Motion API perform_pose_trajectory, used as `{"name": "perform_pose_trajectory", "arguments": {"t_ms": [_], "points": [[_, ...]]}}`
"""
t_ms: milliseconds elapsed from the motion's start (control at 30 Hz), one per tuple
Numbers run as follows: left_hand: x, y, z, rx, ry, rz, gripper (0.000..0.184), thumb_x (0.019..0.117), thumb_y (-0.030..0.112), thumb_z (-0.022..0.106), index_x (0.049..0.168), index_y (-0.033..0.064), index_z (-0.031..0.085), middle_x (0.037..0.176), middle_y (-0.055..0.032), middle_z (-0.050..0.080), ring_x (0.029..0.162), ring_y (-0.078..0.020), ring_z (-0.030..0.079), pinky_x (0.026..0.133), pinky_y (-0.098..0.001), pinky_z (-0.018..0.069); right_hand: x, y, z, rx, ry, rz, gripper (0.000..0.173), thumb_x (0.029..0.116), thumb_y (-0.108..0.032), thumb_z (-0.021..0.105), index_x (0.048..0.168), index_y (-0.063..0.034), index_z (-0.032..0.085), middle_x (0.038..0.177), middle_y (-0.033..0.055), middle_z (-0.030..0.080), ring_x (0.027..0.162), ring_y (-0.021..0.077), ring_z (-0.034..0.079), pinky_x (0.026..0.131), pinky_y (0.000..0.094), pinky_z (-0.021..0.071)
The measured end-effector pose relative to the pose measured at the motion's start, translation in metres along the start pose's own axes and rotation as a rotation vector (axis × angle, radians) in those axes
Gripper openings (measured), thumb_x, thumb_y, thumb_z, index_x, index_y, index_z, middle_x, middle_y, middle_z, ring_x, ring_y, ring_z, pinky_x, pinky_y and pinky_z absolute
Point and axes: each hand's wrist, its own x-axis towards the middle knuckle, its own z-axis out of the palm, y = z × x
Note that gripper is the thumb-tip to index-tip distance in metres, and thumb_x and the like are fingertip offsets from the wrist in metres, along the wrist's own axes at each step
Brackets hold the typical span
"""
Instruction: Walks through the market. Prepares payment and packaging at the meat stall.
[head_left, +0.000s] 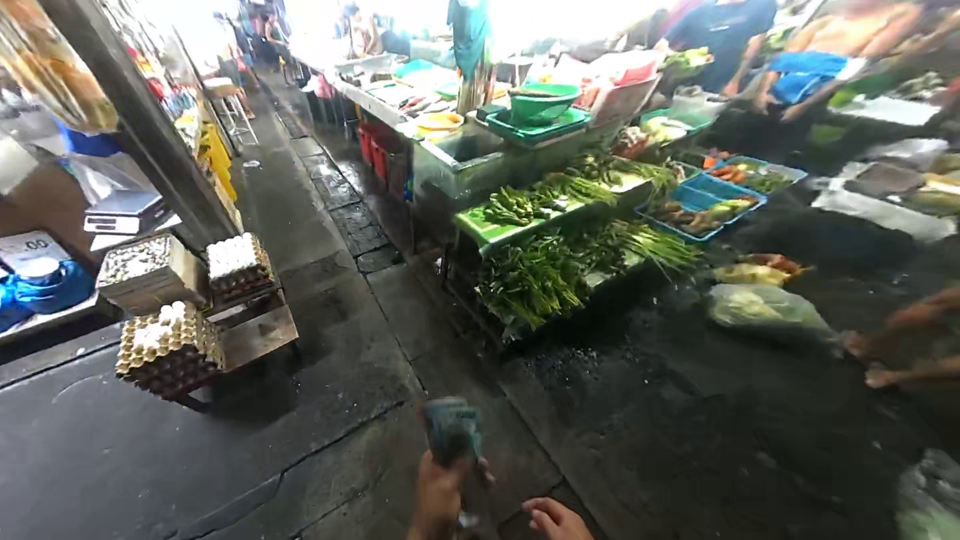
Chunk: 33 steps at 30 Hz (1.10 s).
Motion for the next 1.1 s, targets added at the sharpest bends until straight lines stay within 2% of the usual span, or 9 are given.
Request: {"name": "perform_pose_trajectory", "arguments": {"t_ms": [167,300,400,500,700,767,867,967,1100], "points": [[0.066,0.028,-0.03,0.061,0.276,0.07,0.027,0.0925,-0.005,0.065,0.118,-0.0084,0.058,0.087,-0.0199,0.075,0.075,-0.0303,0.075,0.073,-0.0453,0.0648,0.105,-0.167,0.013,-0.076,-0.416,-0.353,0.044,0.1062,-0.039,0.051,0.125,-0.0009,0.063,0.099,0.0113,0.069,0.083,0.0171,0.064,0.075,0.038,0.0549],[0.153,0.086,-0.073,0.228,0.485,0.229,0.035,0.0793,0.005,0.082,0.109,-0.0061,0.067,0.09,-0.0139,0.076,0.082,-0.0223,0.075,0.079,-0.0425,0.0642,0.208,-0.263,0.091,-0.089,-0.634,-0.514,0.066,0.0864,-0.058,0.075,0.123,-0.0058,0.057,0.094,0.0042,0.065,0.081,0.0137,0.064,0.075,0.0363,0.0568],[0.23,0.134,-0.091,0.375,0.548,0.304,0.028,0.0831,0.012,0.078,0.105,-0.0019,0.068,0.088,-0.0068,0.075,0.081,-0.0136,0.073,0.077,-0.0354,0.0636,0.271,-0.324,0.156,-0.02,-0.551,-0.453,0.053,0.0857,-0.04,0.081,0.122,-0.0074,0.06,0.102,0.0036,0.073,0.094,0.0135,0.072,0.087,0.0389,0.0616],[0.314,0.198,-0.099,0.479,0.572,0.236,0.031,0.083,0.015,0.078,0.11,0.0012,0.069,0.094,-0.0043,0.076,0.089,-0.0115,0.073,0.084,-0.0341,0.0629,0.334,-0.401,0.184,0.108,-0.414,-0.331,0.033,0.0923,-0.028,0.074,0.115,-0.0048,0.068,0.096,0.0056,0.076,0.087,0.0163,0.074,0.082,0.0404,0.0636],[0.466,0.35,-0.114,0.144,0.448,0.324,0.029,0.108,0.014,0.044,0.117,-0.0075,0.062,0.096,-0.0164,0.075,0.087,-0.0239,0.075,0.083,-0.0409,0.0633,0.476,-0.571,0.164,0.505,-0.391,-0.415,0.029,0.0929,-0.004,0.07,0.119,0.0059,0.061,0.099,0.0153,0.074,0.087,0.024,0.074,0.082,0.0437,0.0645],[0.515,0.401,-0.125,0.102,0.423,0.323,0.029,0.1095,0.01,0.039,0.117,-0.0113,0.057,0.092,-0.0233,0.074,0.079,-0.0328,0.075,0.076,-0.0467,0.0647,0.52,-0.608,0.15,0.625,-0.5,-0.491,0.027,0.0877,-0.006,0.076,0.112,-0.0006,0.065,0.096,0.0116,0.074,0.084,0.0208,0.073,0.079,0.0417,0.0636],[0.585,0.449,-0.143,0.185,0.429,0.364,0.021,0.1028,0.004,0.053,0.116,-0.0122,0.057,0.091,-0.024,0.074,0.077,-0.0348,0.076,0.074,-0.0477,0.066,0.58,-0.647,0.154,0.526,-0.672,-0.583,0.029,0.0839,-0.018,0.082,0.109,-0.0108,0.068,0.09,0.0026,0.069,0.077,0.0116,0.067,0.07,0.0322,0.0597],[0.662,0.469,-0.158,0.295,0.466,0.35,0.027,0.0899,0.002,0.071,0.113,-0.0079,0.064,0.097,-0.0175,0.075,0.087,-0.027,0.076,0.08,-0.0427,0.0655,0.645,-0.688,0.189,0.342,-0.714,-0.545,0.07,0.0861,-0.02,0.079,0.148,-0.0046,0.05,0.1,0.0104,0.072,0.082,0.0188,0.07,0.077,0.0398,0.0623],[0.779,0.494,-0.164,0.417,0.566,0.332,0.03,0.081,0.0,0.075,0.11,-0.0023,0.068,0.098,-0.0093,0.076,0.09,-0.0164,0.075,0.082,-0.0359,0.0642,0.758,-0.753,0.238,0.376,-0.576,-0.44,0.023,0.0954,-0.013,0.072,0.113,0.0001,0.073,0.096,0.0132,0.077,0.086,0.0225,0.075,0.082,0.042,0.0643]]}}
